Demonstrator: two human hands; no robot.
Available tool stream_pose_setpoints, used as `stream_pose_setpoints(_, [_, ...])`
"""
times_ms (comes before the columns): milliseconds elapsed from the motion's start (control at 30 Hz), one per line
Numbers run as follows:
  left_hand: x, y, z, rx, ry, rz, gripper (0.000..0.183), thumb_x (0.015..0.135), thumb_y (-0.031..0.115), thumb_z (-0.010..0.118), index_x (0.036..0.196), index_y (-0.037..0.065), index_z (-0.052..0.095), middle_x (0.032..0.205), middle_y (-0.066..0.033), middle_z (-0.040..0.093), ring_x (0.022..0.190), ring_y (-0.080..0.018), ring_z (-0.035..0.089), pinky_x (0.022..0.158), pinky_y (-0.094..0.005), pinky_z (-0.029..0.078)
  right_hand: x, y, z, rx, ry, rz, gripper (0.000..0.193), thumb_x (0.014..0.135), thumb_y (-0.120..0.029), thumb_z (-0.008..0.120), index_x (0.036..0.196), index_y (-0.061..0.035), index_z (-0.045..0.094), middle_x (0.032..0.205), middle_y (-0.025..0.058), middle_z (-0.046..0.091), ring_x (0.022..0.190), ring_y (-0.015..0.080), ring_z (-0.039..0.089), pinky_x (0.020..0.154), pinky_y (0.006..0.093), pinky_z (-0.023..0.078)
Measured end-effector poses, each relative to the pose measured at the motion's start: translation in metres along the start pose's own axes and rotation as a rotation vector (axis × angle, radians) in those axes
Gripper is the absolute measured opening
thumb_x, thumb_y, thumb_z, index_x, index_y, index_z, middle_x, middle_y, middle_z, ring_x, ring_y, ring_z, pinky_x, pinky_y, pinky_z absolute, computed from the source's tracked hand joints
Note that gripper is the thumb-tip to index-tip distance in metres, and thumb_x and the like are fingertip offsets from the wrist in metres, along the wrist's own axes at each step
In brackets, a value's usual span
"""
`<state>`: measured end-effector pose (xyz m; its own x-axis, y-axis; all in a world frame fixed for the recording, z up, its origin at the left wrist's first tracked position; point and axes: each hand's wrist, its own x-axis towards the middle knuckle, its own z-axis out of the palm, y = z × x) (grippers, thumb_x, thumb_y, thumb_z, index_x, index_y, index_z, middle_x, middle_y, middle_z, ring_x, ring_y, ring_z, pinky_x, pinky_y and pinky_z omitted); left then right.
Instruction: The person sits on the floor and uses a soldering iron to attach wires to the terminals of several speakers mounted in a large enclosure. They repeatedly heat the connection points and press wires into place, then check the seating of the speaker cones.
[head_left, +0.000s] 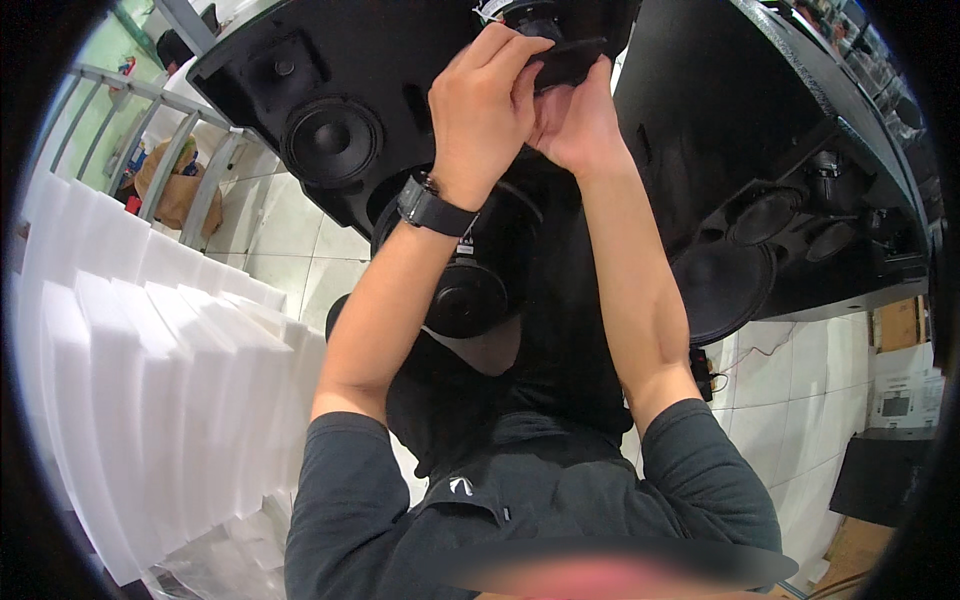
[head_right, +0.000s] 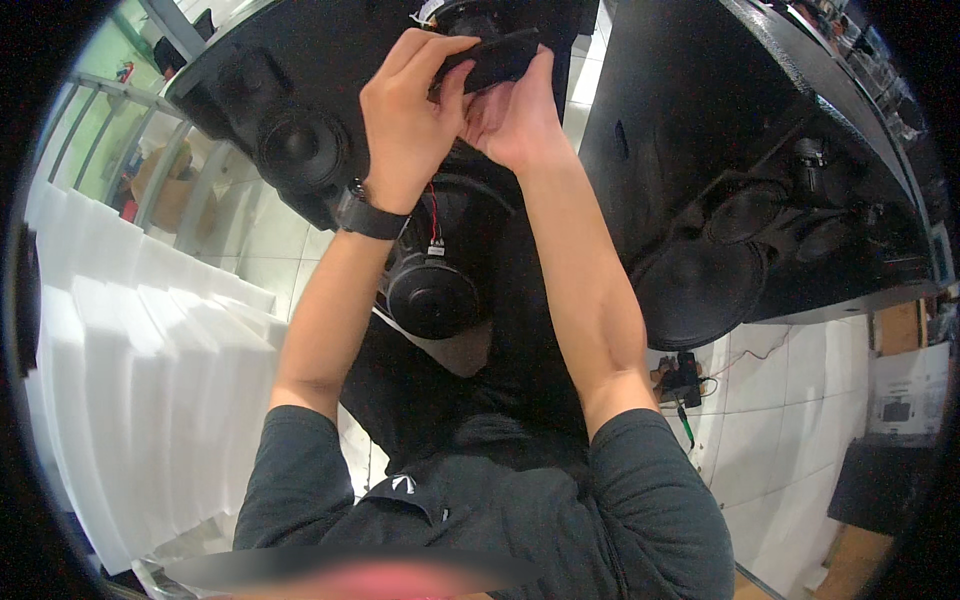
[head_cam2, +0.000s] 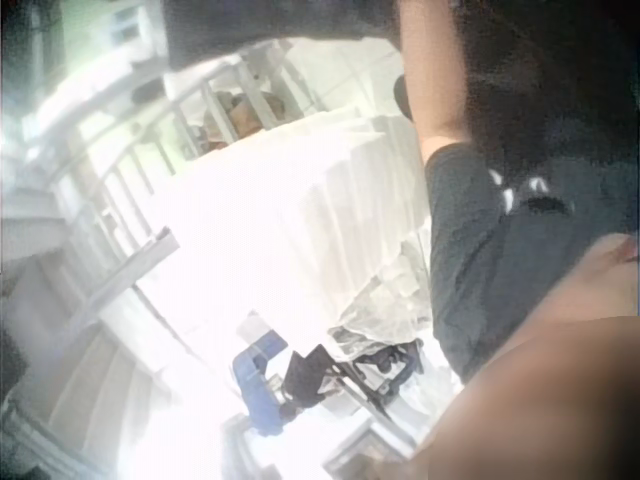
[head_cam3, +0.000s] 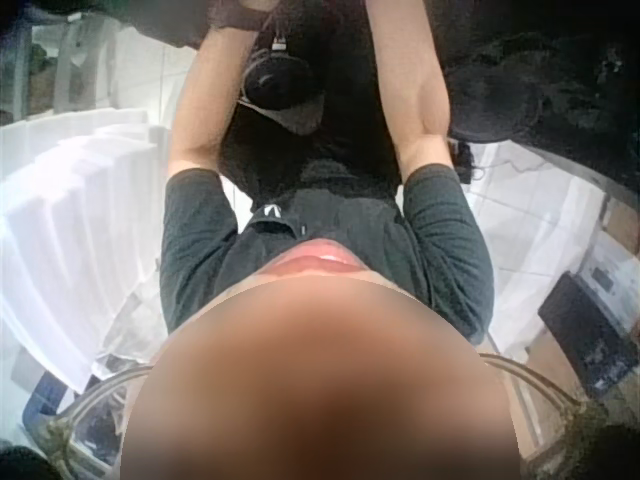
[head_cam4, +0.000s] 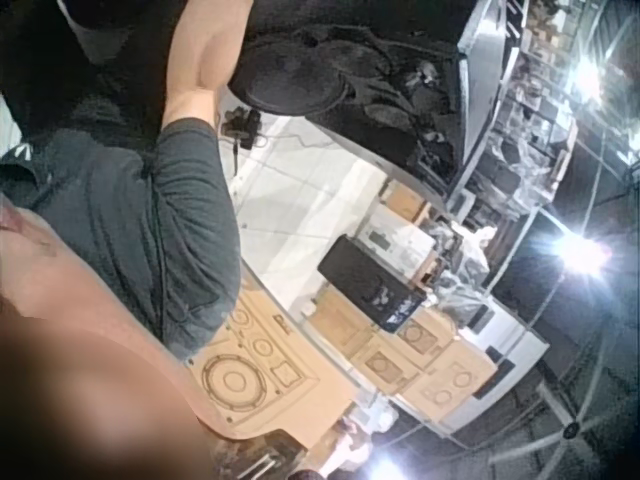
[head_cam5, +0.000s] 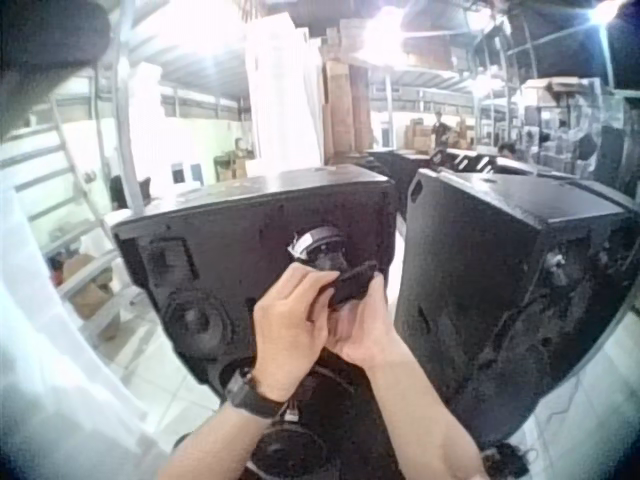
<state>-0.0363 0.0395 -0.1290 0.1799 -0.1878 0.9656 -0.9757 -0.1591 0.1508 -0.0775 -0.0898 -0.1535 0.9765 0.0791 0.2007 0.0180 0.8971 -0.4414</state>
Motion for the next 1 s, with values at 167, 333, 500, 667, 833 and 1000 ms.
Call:
stream_pose_setpoints(167, [0.011, 0.0, -0.012, 0.143, -0.109, 0.085, 0.024, 0.082, 0.002, 0.074, 0.103, 0.013, 0.077, 0.085, -0.0049, 0.061, 0.076, -0.0252, 0.066, 0.067, -0.0351, 0.053, -0.018, 0.006, 0.01, -0.331, 0.189, -0.08, 0.091, 0.098, -0.08, 0.017, 0.141, -0.0071, 0.05, 0.122, 0.0163, 0.064, 0.11, 0.0294, 0.065, 0.101, 0.0442, 0.052])
stream_pose_setpoints(333, [0.013, -0.001, -0.021, 0.203, -0.211, 0.107, 0.026, 0.081, 0.001, 0.074, 0.103, 0.014, 0.077, 0.084, -0.0043, 0.06, 0.076, -0.0239, 0.065, 0.067, -0.0354, 0.052, -0.022, 0.012, 0.019, -0.423, 0.161, -0.2, 0.083, 0.1, -0.078, 0.029, 0.136, -0.007, 0.052, 0.118, 0.0107, 0.065, 0.106, 0.0227, 0.065, 0.099, 0.0403, 0.051])
stream_pose_setpoints(500, [0.018, -0.011, -0.023, 0.243, -0.233, 0.232, 0.042, 0.069, -0.002, 0.071, 0.105, 0.018, 0.076, 0.087, 0.002, 0.058, 0.079, -0.0197, 0.062, 0.062, -0.0331, 0.054, -0.005, 0.018, 0.01, -0.439, 0.143, -0.253, 0.046, 0.1, -0.056, 0.059, 0.123, -0.016, 0.065, 0.112, -0.0001, 0.067, 0.094, 0.0132, 0.066, 0.09, 0.0395, 0.053])
stream_pose_setpoints(667, [0.021, -0.019, -0.02, 0.305, -0.264, 0.266, 0.044, 0.067, 0.0, 0.073, 0.107, 0.019, 0.077, 0.086, 0.002, 0.057, 0.078, -0.0182, 0.06, 0.061, -0.0317, 0.053, 0.014, 0.019, 0.005, -0.484, 0.13, -0.259, 0.059, 0.1, -0.064, 0.05, 0.13, -0.0136, 0.059, 0.114, 0.0018, 0.062, 0.104, 0.0132, 0.06, 0.096, 0.0387, 0.047])
stream_pose_setpoints(833, [0.015, -0.023, -0.009, 0.311, -0.244, 0.303, 0.044, 0.067, 0.001, 0.074, 0.107, 0.019, 0.078, 0.085, 0.002, 0.056, 0.076, -0.0184, 0.058, 0.061, -0.0322, 0.053, 0.022, 0.019, -0.005, -0.506, 0.156, -0.234, 0.067, 0.1, -0.069, 0.044, 0.133, -0.012, 0.056, 0.117, 0.0023, 0.06, 0.112, 0.013, 0.057, 0.1, 0.0362, 0.045])
stream_pose_setpoints(1000, [0.015, -0.024, -0.004, 0.319, -0.255, 0.275, 0.043, 0.068, 0.001, 0.074, 0.107, 0.018, 0.078, 0.085, 0.0013, 0.056, 0.078, -0.019, 0.06, 0.061, -0.0326, 0.053, 0.021, 0.015, -0.007, -0.538, 0.187, -0.191, 0.072, 0.101, -0.072, 0.037, 0.133, -0.0107, 0.055, 0.111, 0.0038, 0.062, 0.108, 0.0117, 0.059, 0.097, 0.0324, 0.047])
